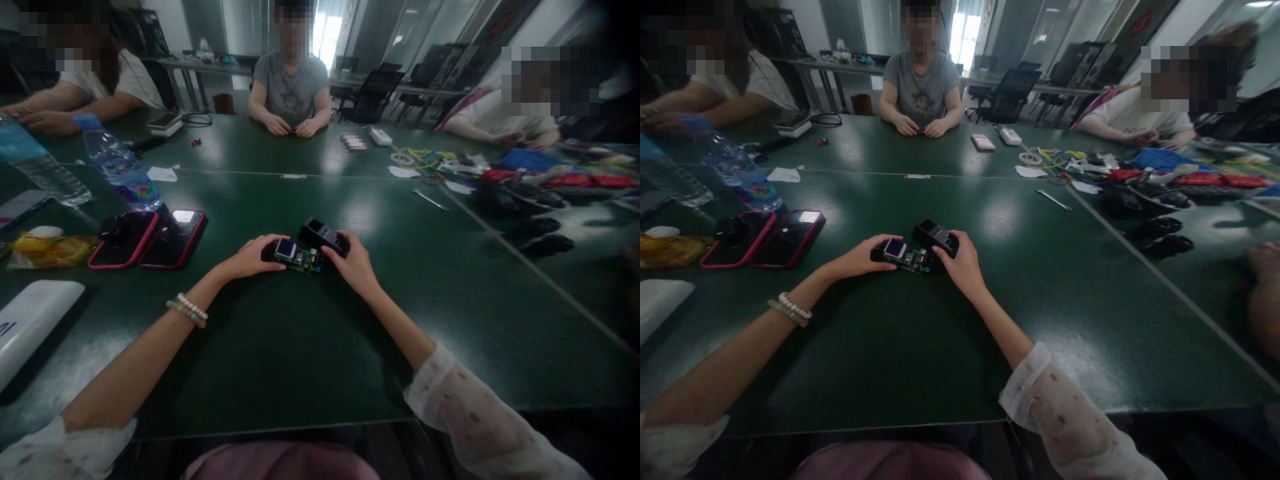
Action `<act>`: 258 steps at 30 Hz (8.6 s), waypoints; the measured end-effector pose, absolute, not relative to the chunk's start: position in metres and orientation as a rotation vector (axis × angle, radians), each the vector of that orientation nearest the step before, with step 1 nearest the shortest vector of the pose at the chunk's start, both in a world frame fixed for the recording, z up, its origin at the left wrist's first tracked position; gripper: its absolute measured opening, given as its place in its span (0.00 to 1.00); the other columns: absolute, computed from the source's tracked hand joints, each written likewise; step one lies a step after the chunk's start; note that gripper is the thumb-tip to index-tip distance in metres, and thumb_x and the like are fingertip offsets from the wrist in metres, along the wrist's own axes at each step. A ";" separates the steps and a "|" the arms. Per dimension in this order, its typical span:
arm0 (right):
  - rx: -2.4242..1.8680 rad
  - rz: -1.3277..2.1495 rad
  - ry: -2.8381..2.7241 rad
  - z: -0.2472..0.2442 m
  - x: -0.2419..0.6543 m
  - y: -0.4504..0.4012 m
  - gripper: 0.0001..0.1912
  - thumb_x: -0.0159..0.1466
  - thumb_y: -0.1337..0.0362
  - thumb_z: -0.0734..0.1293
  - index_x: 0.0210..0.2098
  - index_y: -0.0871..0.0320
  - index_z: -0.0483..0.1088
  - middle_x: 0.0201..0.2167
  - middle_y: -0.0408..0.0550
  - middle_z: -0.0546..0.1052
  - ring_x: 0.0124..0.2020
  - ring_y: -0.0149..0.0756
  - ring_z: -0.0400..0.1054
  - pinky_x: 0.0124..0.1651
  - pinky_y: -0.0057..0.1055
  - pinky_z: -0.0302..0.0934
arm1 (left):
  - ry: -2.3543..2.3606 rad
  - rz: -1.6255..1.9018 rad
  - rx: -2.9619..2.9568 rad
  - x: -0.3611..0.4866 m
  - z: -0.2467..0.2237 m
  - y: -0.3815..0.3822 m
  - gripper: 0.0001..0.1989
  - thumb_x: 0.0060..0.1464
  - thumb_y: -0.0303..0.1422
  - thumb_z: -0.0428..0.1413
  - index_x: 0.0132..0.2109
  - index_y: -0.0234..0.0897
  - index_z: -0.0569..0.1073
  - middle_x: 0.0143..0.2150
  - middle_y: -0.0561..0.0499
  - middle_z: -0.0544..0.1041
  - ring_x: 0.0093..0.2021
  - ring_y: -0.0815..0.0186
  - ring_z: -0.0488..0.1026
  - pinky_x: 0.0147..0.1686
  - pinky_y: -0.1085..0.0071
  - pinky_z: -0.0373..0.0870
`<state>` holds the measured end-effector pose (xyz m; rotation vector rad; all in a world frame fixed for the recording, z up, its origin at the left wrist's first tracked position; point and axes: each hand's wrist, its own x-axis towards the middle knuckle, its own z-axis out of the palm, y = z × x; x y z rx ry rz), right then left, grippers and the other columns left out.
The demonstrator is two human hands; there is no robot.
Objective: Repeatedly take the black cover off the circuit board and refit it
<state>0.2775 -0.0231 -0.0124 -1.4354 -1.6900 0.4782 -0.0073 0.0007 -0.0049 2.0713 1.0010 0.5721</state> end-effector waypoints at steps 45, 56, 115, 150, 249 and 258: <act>-1.238 1.261 -1.768 0.008 0.259 -0.043 0.29 0.63 0.46 0.69 0.57 0.54 0.63 0.48 0.53 0.75 0.49 0.46 0.73 0.53 0.50 0.68 | 0.937 0.559 1.959 -0.006 0.007 -0.004 0.29 0.62 0.52 0.53 0.63 0.42 0.67 0.63 0.43 0.69 0.62 0.52 0.68 0.60 0.53 0.65; -1.171 1.212 -1.743 0.003 0.258 -0.042 0.25 0.61 0.51 0.72 0.52 0.54 0.66 0.47 0.52 0.77 0.49 0.45 0.74 0.53 0.48 0.68 | 0.933 0.520 1.904 -0.005 0.013 -0.007 0.29 0.60 0.50 0.57 0.63 0.42 0.67 0.56 0.44 0.73 0.56 0.53 0.71 0.54 0.56 0.69; -1.568 0.307 -1.774 -0.024 0.279 -0.018 0.31 0.61 0.47 0.69 0.57 0.57 0.65 0.53 0.62 0.71 0.55 0.61 0.60 0.56 0.61 0.59 | 1.002 0.576 2.117 -0.007 -0.006 0.000 0.35 0.54 0.44 0.62 0.66 0.44 0.64 0.62 0.42 0.69 0.60 0.48 0.67 0.60 0.48 0.62; -1.095 0.600 -1.860 0.004 0.259 -0.043 0.26 0.62 0.54 0.71 0.56 0.51 0.63 0.53 0.53 0.71 0.53 0.48 0.69 0.56 0.48 0.64 | 1.118 0.579 2.066 -0.006 -0.010 0.001 0.36 0.52 0.47 0.64 0.63 0.36 0.66 0.58 0.38 0.72 0.55 0.49 0.71 0.55 0.51 0.67; -1.172 0.766 -1.730 -0.006 0.248 -0.038 0.24 0.60 0.52 0.73 0.51 0.52 0.65 0.48 0.51 0.75 0.49 0.48 0.70 0.55 0.50 0.65 | 1.145 0.603 2.102 -0.003 -0.006 -0.001 0.44 0.48 0.49 0.66 0.66 0.36 0.62 0.62 0.36 0.67 0.61 0.46 0.66 0.60 0.48 0.64; -1.328 0.515 -1.505 -0.012 0.276 -0.021 0.27 0.59 0.47 0.72 0.52 0.54 0.66 0.47 0.53 0.75 0.48 0.48 0.70 0.52 0.48 0.66 | 1.062 0.572 2.113 -0.005 -0.001 -0.002 0.35 0.56 0.44 0.61 0.67 0.41 0.63 0.62 0.41 0.68 0.61 0.50 0.65 0.60 0.50 0.64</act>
